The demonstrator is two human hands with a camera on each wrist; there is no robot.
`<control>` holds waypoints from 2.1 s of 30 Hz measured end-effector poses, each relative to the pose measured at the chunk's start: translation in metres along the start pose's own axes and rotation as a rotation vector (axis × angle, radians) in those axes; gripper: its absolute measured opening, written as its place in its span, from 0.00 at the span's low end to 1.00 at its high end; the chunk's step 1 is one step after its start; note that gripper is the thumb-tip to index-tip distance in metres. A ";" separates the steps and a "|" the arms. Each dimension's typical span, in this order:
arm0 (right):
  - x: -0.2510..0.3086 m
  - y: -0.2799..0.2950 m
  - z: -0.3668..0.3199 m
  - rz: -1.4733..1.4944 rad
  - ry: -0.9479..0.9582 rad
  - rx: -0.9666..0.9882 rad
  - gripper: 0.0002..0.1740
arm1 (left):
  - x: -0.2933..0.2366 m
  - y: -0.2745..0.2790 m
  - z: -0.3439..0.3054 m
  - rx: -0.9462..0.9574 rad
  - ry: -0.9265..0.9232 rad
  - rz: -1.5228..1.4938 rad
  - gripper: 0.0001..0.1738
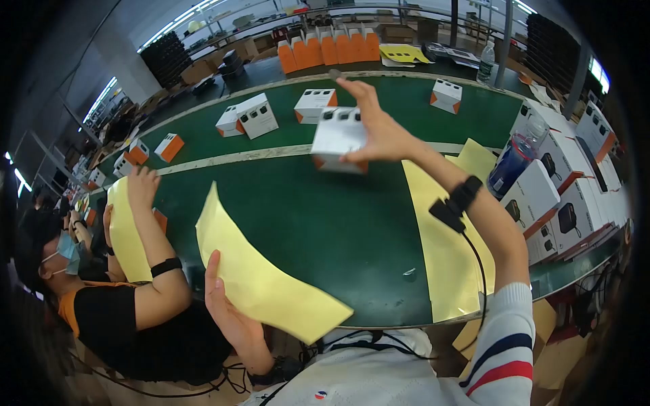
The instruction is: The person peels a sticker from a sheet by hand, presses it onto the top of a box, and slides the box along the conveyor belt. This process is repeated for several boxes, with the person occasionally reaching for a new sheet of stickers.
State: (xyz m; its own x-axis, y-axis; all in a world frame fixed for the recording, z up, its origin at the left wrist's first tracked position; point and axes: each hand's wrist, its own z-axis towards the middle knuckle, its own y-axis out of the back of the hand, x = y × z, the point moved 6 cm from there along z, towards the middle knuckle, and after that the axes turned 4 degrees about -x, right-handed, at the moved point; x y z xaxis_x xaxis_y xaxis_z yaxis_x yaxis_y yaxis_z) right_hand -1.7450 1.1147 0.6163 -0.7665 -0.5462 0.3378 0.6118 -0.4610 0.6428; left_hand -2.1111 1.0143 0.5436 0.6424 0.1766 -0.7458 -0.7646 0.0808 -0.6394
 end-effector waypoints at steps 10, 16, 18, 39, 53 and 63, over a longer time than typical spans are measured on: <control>-0.163 -0.035 0.026 -0.611 -0.652 -0.250 0.65 | 0.025 0.025 0.018 -0.079 0.131 0.140 0.24; -0.075 -0.095 0.102 -0.429 -0.166 -0.092 0.58 | 0.055 0.036 0.037 -0.033 0.171 0.408 0.21; -0.053 -0.120 0.126 -0.396 -0.081 -0.050 0.57 | 0.058 0.036 0.043 -0.005 0.181 0.478 0.20; 0.000 -0.140 0.136 -0.306 0.294 -0.105 0.63 | 0.011 -0.011 0.034 0.116 0.115 0.779 0.22; 0.231 0.059 -0.068 0.368 0.015 -0.154 0.65 | 0.012 -0.045 -0.020 0.479 -0.152 0.711 0.38; 0.260 0.058 -0.092 0.364 -0.031 -0.170 0.70 | 0.040 -0.038 -0.046 0.680 -0.003 0.528 0.61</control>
State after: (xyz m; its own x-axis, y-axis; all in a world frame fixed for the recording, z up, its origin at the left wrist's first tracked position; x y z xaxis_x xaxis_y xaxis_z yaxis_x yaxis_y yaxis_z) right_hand -1.8909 0.8814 0.6777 -0.4973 -0.6754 0.5446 0.8663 -0.3516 0.3549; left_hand -2.0541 0.9728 0.5298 0.1939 0.3596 -0.9127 -0.8292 0.5573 0.0433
